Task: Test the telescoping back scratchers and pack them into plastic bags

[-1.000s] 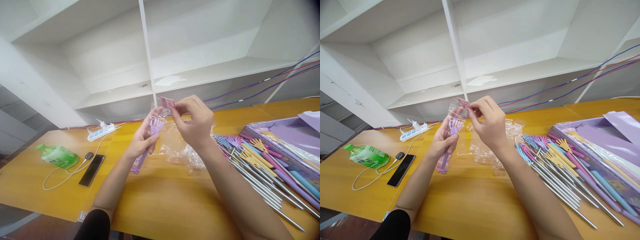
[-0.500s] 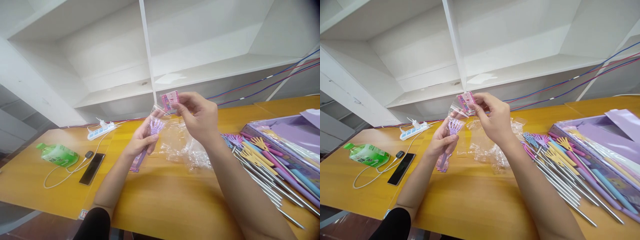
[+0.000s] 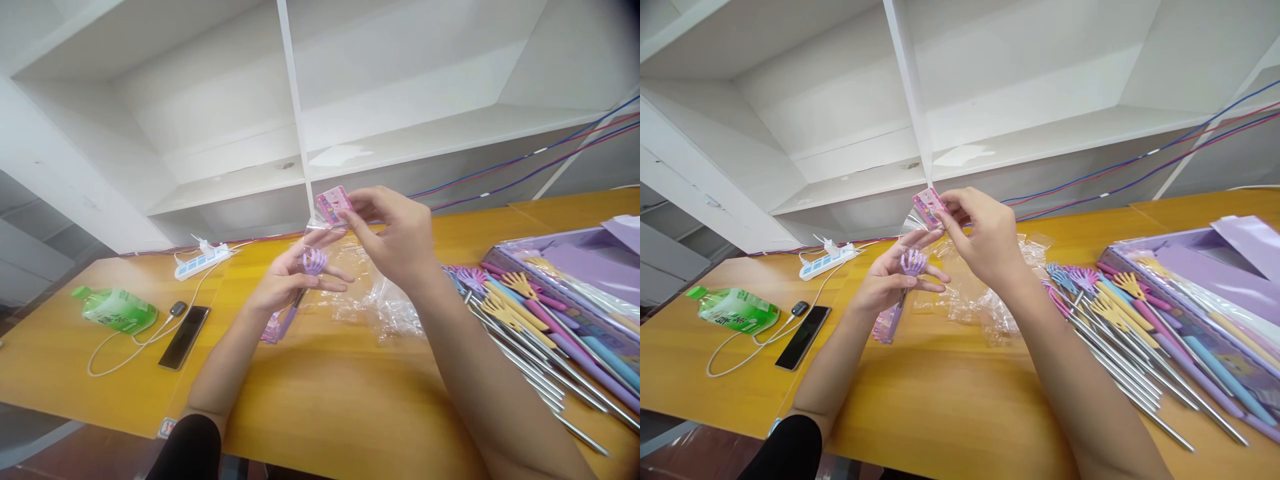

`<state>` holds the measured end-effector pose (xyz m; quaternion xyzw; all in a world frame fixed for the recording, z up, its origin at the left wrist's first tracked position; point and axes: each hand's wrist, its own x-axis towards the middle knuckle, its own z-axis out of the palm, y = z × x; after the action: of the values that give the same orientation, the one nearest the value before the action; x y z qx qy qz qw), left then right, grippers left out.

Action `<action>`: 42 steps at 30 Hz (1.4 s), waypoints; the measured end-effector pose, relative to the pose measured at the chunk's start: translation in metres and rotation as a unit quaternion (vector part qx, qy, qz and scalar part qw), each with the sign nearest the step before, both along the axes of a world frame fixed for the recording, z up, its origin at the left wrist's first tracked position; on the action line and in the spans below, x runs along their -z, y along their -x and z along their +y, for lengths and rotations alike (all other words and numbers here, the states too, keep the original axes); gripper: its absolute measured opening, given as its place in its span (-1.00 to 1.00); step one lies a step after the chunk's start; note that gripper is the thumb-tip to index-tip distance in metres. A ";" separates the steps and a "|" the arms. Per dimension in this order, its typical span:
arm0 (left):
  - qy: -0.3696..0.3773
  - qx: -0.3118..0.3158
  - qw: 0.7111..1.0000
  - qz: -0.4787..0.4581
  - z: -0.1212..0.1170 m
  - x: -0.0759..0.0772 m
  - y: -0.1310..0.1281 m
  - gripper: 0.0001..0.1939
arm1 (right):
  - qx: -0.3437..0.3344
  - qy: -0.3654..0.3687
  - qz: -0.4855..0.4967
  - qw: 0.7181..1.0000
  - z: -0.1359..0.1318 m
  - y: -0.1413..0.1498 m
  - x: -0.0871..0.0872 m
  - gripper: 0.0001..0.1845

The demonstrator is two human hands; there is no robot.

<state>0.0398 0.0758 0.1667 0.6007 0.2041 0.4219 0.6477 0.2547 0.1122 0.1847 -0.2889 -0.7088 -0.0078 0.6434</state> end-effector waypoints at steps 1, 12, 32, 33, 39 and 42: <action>0.002 -0.003 1.000 -0.008 0.000 0.000 -0.001 -0.23 | 0.004 -0.009 -0.011 1.000 0.000 0.000 0.000 -0.91; 0.058 -0.133 0.989 -0.032 0.000 0.003 -0.013 -0.38 | -0.004 -0.031 -0.044 0.999 -0.005 0.004 -0.004 -0.89; 0.046 -0.104 0.994 0.000 -0.004 0.004 -0.015 -0.36 | -0.118 -0.094 -0.057 0.987 -0.023 0.000 -0.011 -0.93; 0.050 -0.107 0.993 -0.001 -0.004 0.004 -0.015 -0.36 | -0.154 -0.093 -0.093 0.979 -0.027 -0.002 -0.013 -0.91; 0.061 -0.111 0.992 0.006 -0.003 0.011 -0.012 -0.40 | -0.174 -0.089 -0.239 0.951 -0.027 -0.003 -0.008 -0.83; 0.069 -0.108 0.992 0.003 -0.002 0.010 -0.011 -0.36 | -0.107 -0.127 -0.205 0.965 -0.019 0.001 -0.002 -0.82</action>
<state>0.0509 0.0733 0.1565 0.5306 0.2985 0.4724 0.6374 0.2535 0.0933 0.1865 -0.1195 -0.8455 -0.0882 0.5129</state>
